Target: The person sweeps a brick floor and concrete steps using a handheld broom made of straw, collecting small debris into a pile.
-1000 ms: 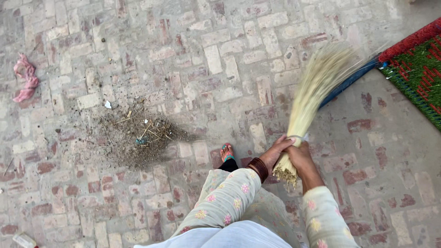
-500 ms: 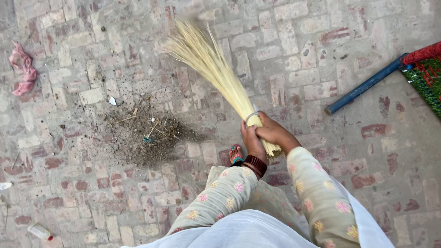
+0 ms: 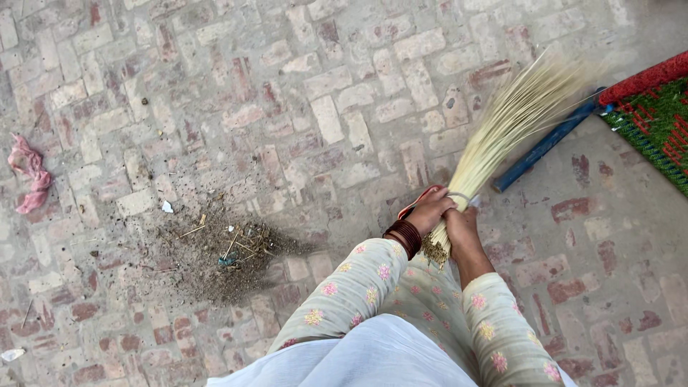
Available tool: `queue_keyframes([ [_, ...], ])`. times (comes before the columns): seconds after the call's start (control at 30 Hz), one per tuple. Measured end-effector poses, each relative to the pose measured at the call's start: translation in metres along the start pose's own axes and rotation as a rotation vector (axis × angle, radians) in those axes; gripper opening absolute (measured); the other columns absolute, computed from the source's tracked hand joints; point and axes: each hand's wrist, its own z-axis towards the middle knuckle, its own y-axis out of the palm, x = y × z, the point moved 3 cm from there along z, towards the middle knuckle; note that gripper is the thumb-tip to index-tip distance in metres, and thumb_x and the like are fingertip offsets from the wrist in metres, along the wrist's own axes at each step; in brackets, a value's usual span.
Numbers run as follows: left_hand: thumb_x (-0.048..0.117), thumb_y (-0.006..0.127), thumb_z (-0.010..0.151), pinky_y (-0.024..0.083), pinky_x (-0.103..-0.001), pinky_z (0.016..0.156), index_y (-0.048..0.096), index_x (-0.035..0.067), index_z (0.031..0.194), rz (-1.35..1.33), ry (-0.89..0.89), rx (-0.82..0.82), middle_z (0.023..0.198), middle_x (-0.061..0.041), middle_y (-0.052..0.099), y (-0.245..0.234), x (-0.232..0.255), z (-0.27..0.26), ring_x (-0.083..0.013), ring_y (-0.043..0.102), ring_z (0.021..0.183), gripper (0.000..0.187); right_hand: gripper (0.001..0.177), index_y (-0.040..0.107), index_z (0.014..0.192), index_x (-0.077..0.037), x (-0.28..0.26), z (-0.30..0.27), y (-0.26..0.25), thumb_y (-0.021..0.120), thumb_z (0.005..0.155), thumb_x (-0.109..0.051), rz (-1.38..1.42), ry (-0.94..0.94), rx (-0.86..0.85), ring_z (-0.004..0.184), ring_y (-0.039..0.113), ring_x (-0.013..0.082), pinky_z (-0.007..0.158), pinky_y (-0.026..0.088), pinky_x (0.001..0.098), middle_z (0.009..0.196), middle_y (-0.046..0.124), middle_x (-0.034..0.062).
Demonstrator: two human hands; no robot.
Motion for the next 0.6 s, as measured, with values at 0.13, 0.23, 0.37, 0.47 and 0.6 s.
queue_keyframes([
  [0.13, 0.027, 0.053, 0.101, 0.049, -0.038, 0.1, 0.057, -0.022, 0.134, -0.065, 0.063, 0.35, 0.124, -0.028, 0.062, -0.006, -0.01, 0.024, -0.0307, 0.059, 0.112, 0.059, 0.05, 0.062, 0.133, 0.009, 0.003, 0.093, 0.008, 0.054, 0.09, -0.014, -0.398, 0.106, -0.415, 0.102, 0.069, 0.0219, 0.087, 0.054, 0.035, 0.117, 0.073, 0.0163],
  [0.23, 0.027, 0.055, 0.093, 0.045, -0.032, 0.104, 0.039, 0.005, 0.154, -0.097, -0.106, 0.735, 0.136, -0.014, 0.06, 0.017, 0.026, 0.036, -0.0229, 0.06, 0.12, 0.066, 0.07, 0.029, 0.15, 0.003, -0.024, 0.14, 0.017, 0.062, 0.093, -0.019, -0.499, 0.212, -0.523, 0.11, 0.066, 0.021, 0.094, 0.052, 0.0336, 0.124, 0.068, 0.0154],
  [0.37, 0.025, 0.051, 0.094, 0.04, -0.029, 0.108, 0.035, 0.008, 0.157, -0.226, 0.095, 0.603, 0.149, -0.012, 0.051, 0.071, 0.101, 0.082, -0.0204, 0.054, 0.129, 0.067, 0.06, 0.049, 0.142, -0.006, -0.113, 0.165, -0.005, 0.059, 0.082, -0.011, -0.472, 0.037, -0.47, 0.105, 0.066, 0.0238, 0.088, 0.053, 0.0356, 0.121, 0.069, 0.0155],
  [0.47, 0.023, 0.052, 0.091, 0.041, -0.029, 0.108, 0.035, 0.009, 0.159, -0.178, 0.129, 0.469, 0.152, -0.013, 0.05, 0.111, 0.143, 0.12, -0.0202, 0.053, 0.13, 0.071, 0.061, 0.048, 0.142, -0.006, -0.18, 0.177, -0.033, 0.058, 0.082, -0.007, -0.436, -0.136, -0.367, 0.107, 0.066, 0.0236, 0.09, 0.053, 0.0353, 0.122, 0.067, 0.0152],
  [0.6, 0.018, 0.056, 0.088, 0.042, -0.029, 0.107, 0.037, 0.01, 0.159, -0.062, 0.07, 0.184, 0.149, -0.013, 0.052, 0.153, 0.167, 0.165, -0.0199, 0.055, 0.127, 0.074, 0.063, 0.041, 0.145, -0.003, -0.212, 0.174, -0.074, 0.052, 0.083, -0.002, -0.219, -0.224, -0.106, 0.108, 0.065, 0.0239, 0.09, 0.054, 0.0347, 0.124, 0.063, 0.0169],
])
